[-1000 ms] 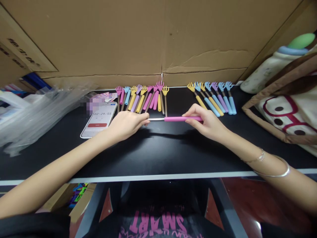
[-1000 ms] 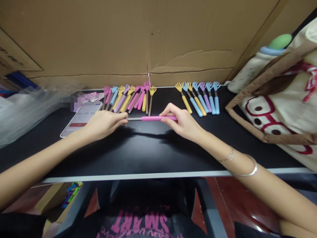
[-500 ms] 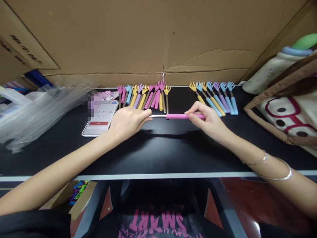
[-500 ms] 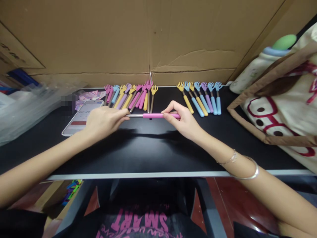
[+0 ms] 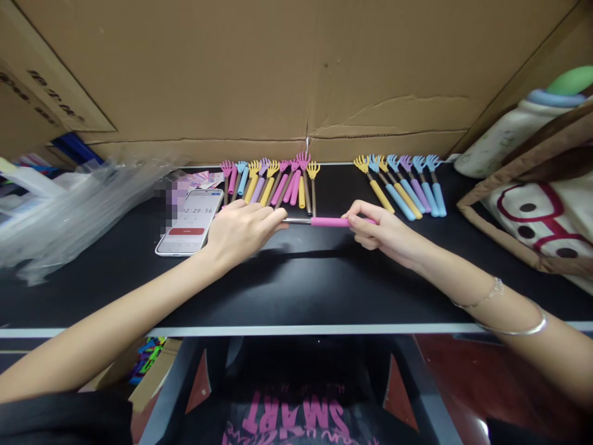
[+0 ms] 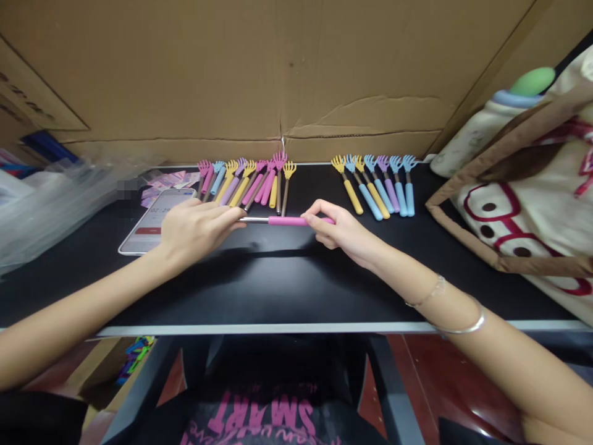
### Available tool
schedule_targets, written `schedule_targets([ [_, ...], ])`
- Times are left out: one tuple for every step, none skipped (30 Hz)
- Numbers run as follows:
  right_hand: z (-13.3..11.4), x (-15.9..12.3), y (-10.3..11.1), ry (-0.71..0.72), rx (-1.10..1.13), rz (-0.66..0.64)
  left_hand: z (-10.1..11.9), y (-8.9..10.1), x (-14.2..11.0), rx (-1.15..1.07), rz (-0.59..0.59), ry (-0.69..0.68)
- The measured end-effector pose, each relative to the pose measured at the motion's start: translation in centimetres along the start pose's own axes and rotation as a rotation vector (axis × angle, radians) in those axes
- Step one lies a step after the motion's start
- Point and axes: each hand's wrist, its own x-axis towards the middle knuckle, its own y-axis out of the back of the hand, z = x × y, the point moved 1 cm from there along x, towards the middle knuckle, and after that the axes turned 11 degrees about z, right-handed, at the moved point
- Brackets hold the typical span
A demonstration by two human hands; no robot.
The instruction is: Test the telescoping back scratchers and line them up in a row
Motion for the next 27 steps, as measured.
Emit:
schedule_targets([
  [0.0, 0.0, 0.0, 0.017, -0.012, 0.015, 0.0, -0.1, 0.0, -0.005, -0.003, 0.011],
  [0.0, 0.0, 0.0, 0.044, -0.028, 0.036, 0.0, -0.2, 0.0, -0.013, -0.008, 0.022],
  [0.0, 0.0, 0.0, 0.075, -0.045, 0.056, 0.0, -0.3, 0.0, -0.025, -0.016, 0.032],
  [0.0, 0.0, 0.0, 0.108, -0.066, 0.073, 0.0, -0.4, -0.1, -0.040, -0.030, 0.042],
  [0.0, 0.0, 0.0, 0.145, -0.091, 0.086, 0.0, -0.5, -0.1, -0.056, -0.050, 0.055],
  [0.0, 0.0, -0.1, 0.186, -0.125, 0.097, -0.1, -0.6, -0.2, -0.074, -0.076, 0.071],
  [0.0, 0.0, -0.1, 0.233, -0.165, 0.107, -0.1, -0.7, -0.3, -0.091, -0.106, 0.089],
  [-0.1, -0.1, -0.1, 0.284, -0.215, 0.116, -0.2, -0.7, -0.4, -0.107, -0.137, 0.108],
  [-0.3, -0.2, -0.1, 0.339, -0.272, 0.127, -0.2, -0.8, -0.5, -0.120, -0.165, 0.129],
  [-0.5, -0.3, -0.2, 0.396, -0.327, 0.138, -0.2, -0.8, -0.6, -0.132, -0.189, 0.146],
  [-0.7, -0.4, -0.2, 0.446, -0.375, 0.146, -0.3, -0.8, -0.6, -0.145, -0.209, 0.160],
  [-0.8, -0.5, -0.2, 0.485, -0.411, 0.150, -0.3, -0.8, -0.7, -0.161, -0.225, 0.172],
  [-1.0, -0.6, -0.2, 0.513, -0.436, 0.147, -0.3, -0.8, -0.7, -0.177, -0.242, 0.184],
  [-1.0, -0.7, -0.2, 0.533, -0.451, 0.142, -0.3, -0.7, -0.7, -0.191, -0.260, 0.195],
  [-1.0, -0.8, -0.2, 0.550, -0.462, 0.136, -0.3, -0.7, -0.7, -0.200, -0.278, 0.201],
  [-1.0, -0.8, -0.1, 0.565, -0.473, 0.130, -0.2, -0.7, -0.7, -0.203, -0.296, 0.202],
  [-0.9, -0.9, -0.1, 0.582, -0.489, 0.126, -0.2, -0.6, -0.7, -0.200, -0.312, 0.198],
  [-0.8, -0.9, -0.1, 0.601, -0.507, 0.124, -0.1, -0.6, -0.7, -0.193, -0.326, 0.189],
  [-0.7, -1.0, 0.0, 0.619, -0.525, 0.124, -0.1, -0.5, -0.7, -0.185, -0.337, 0.177],
  [-0.5, -1.0, 0.0, 0.634, -0.540, 0.125, 0.0, -0.5, -0.7, -0.179, -0.345, 0.163],
  [-0.4, -1.0, 0.0, 0.645, -0.550, 0.123, 0.0, -0.5, -0.7, -0.173, -0.350, 0.152],
  [-0.3, -1.1, -0.1, 0.654, -0.558, 0.121, 0.1, -0.4, -0.7, -0.168, -0.354, 0.144],
  [-0.3, -1.1, -0.1, 0.659, -0.563, 0.120, 0.1, -0.4, -0.7, -0.165, -0.357, 0.140],
  [-0.3, -1.1, -0.1, 0.665, -0.569, 0.119, 0.1, -0.4, -0.7, -0.165, -0.361, 0.140],
  [-0.3, -1.2, -0.2, 0.672, -0.574, 0.118, 0.2, -0.3, -0.8, -0.169, -0.367, 0.144],
  [-0.3, -1.2, -0.2, 0.678, -0.581, 0.117, 0.2, -0.3, -0.8, -0.175, -0.372, 0.149],
  [-0.4, -1.2, -0.2, 0.683, -0.588, 0.117, 0.2, -0.3, -0.8, -0.181, -0.376, 0.155],
])
